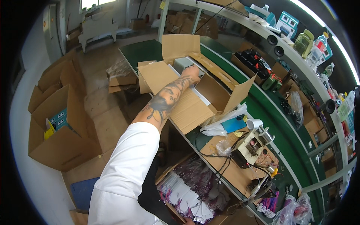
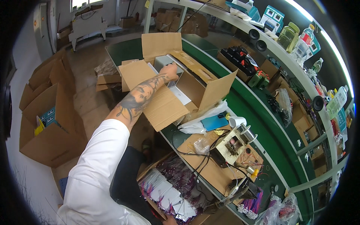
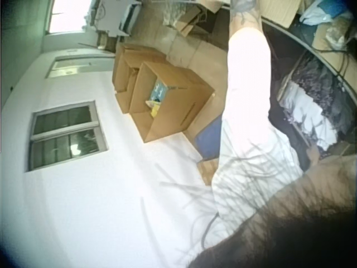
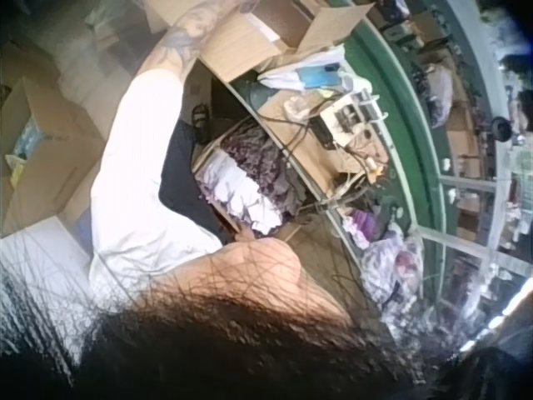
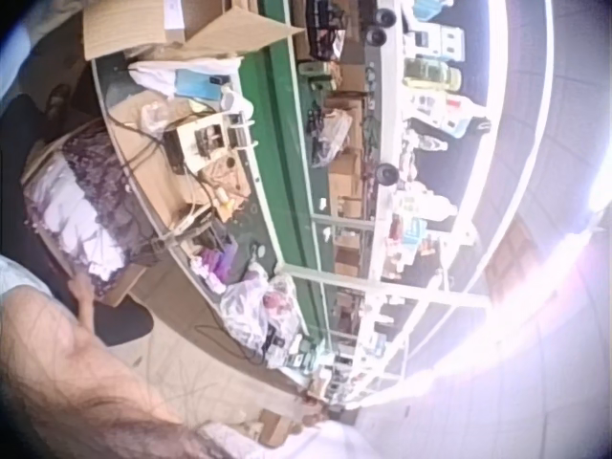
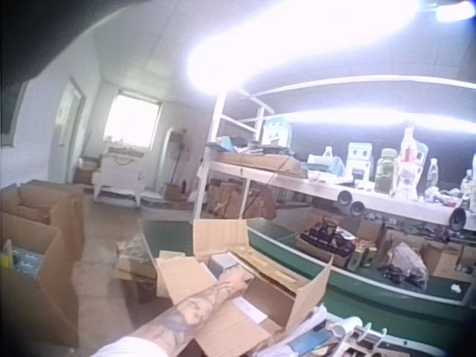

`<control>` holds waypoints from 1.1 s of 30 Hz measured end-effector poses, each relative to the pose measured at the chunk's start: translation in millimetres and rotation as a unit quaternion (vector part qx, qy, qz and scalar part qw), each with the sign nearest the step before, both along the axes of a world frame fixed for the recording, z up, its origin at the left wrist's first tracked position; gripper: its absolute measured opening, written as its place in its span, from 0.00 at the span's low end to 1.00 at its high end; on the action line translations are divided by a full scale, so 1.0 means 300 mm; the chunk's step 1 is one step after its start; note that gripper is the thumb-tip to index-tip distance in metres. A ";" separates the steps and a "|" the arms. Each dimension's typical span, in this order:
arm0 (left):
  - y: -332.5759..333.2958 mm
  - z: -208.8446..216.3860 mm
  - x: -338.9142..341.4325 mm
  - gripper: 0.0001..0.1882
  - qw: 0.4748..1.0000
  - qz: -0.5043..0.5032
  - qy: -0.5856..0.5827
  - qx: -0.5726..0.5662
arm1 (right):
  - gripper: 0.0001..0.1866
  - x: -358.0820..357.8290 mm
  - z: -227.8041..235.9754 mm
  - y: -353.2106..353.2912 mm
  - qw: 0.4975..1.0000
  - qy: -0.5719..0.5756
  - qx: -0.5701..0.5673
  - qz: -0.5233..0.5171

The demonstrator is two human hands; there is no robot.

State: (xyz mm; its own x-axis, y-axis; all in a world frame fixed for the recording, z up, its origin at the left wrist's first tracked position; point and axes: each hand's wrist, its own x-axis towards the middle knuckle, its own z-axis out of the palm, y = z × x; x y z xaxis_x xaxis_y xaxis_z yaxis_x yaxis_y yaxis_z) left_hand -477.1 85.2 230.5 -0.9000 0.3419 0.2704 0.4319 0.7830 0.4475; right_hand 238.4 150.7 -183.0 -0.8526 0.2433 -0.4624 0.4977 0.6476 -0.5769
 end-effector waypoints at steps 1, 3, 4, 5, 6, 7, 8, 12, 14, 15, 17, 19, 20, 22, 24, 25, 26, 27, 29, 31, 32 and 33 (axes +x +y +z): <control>0.003 0.014 0.006 0.27 1.000 0.015 -0.020 0.004 | 0.23 -0.002 0.002 0.001 1.000 0.006 0.002 -0.001; -0.025 0.044 0.019 0.28 0.999 0.035 -0.035 0.006 | 0.23 -0.008 0.002 -0.011 1.000 0.020 0.000 0.004; -0.043 0.059 0.024 0.29 0.998 0.042 -0.038 0.012 | 0.23 -0.012 0.001 -0.017 1.000 0.027 -0.001 0.006; -0.040 0.068 0.030 0.29 0.998 0.044 -0.040 0.018 | 0.23 -0.022 0.010 -0.035 0.999 0.034 -0.001 0.004; -0.036 0.078 0.034 0.29 0.998 0.045 -0.042 0.025 | 0.23 -0.033 0.023 -0.041 0.999 0.038 -0.001 -0.001; -0.026 0.088 0.038 0.29 0.997 0.053 -0.026 0.050 | 0.22 -0.047 0.037 -0.041 1.000 -0.006 -0.006 -0.016; -0.043 0.100 0.037 0.29 0.997 0.052 -0.023 0.049 | 0.21 -0.070 0.078 -0.043 0.998 -0.051 -0.012 -0.027; -0.118 0.119 0.013 0.29 0.996 0.044 0.037 0.073 | 0.23 -0.086 0.131 -0.057 0.996 -0.080 -0.018 -0.030; -0.131 0.099 0.017 0.30 0.993 0.067 0.004 0.094 | 0.26 -0.088 0.149 -0.059 0.997 -0.071 -0.016 -0.025; -0.127 0.092 0.020 0.31 0.994 0.066 -0.003 0.091 | 0.28 -0.085 0.156 -0.058 0.997 -0.069 -0.015 -0.026; -0.101 0.091 0.014 0.32 0.994 0.061 0.001 0.096 | 0.31 -0.083 0.160 -0.051 0.997 -0.069 -0.012 -0.030; -0.121 0.100 0.012 0.33 0.993 0.066 0.006 0.099 | 0.28 -0.083 0.152 -0.044 0.997 -0.069 -0.007 -0.026; -0.125 0.112 0.003 0.33 0.991 0.067 -0.020 0.117 | 0.27 -0.085 0.141 -0.044 0.997 -0.070 -0.005 -0.026; -0.139 0.141 -0.011 0.33 0.988 0.069 -0.045 0.133 | 0.25 -0.092 0.119 -0.044 0.997 -0.071 -0.002 -0.023; -0.170 0.176 -0.025 0.30 0.945 0.061 -0.137 0.290 | 0.23 -0.097 0.094 -0.043 0.998 -0.068 -0.001 -0.016; -0.205 0.200 -0.030 0.24 0.919 0.051 -0.177 0.348 | 0.22 -0.100 0.082 -0.042 0.998 -0.066 0.000 -0.009; -0.229 0.218 -0.019 0.24 0.920 0.051 -0.176 0.347 | 0.21 -0.097 0.073 -0.043 0.998 -0.064 0.000 -0.010; -0.251 0.251 0.010 0.23 0.901 -0.033 -0.221 0.372 | 0.20 -0.088 0.066 -0.050 0.998 -0.064 -0.001 -0.014; -0.269 0.318 0.107 0.20 0.869 -0.133 -0.269 0.393 | 0.20 -0.103 0.129 -0.083 0.997 -0.007 -0.052 -0.064; -0.302 0.359 0.243 0.23 0.857 -0.180 -0.272 0.399 | 0.19 -0.139 0.195 -0.113 0.973 0.110 -0.142 -0.144; -0.330 0.373 0.324 0.25 0.844 -0.211 -0.280 0.406 | 0.18 -0.161 0.237 -0.139 0.925 0.221 -0.224 -0.212; -0.368 0.383 0.407 0.26 0.839 -0.232 -0.290 0.398 | 0.17 -0.224 0.385 -0.183 0.857 0.206 -0.371 -0.293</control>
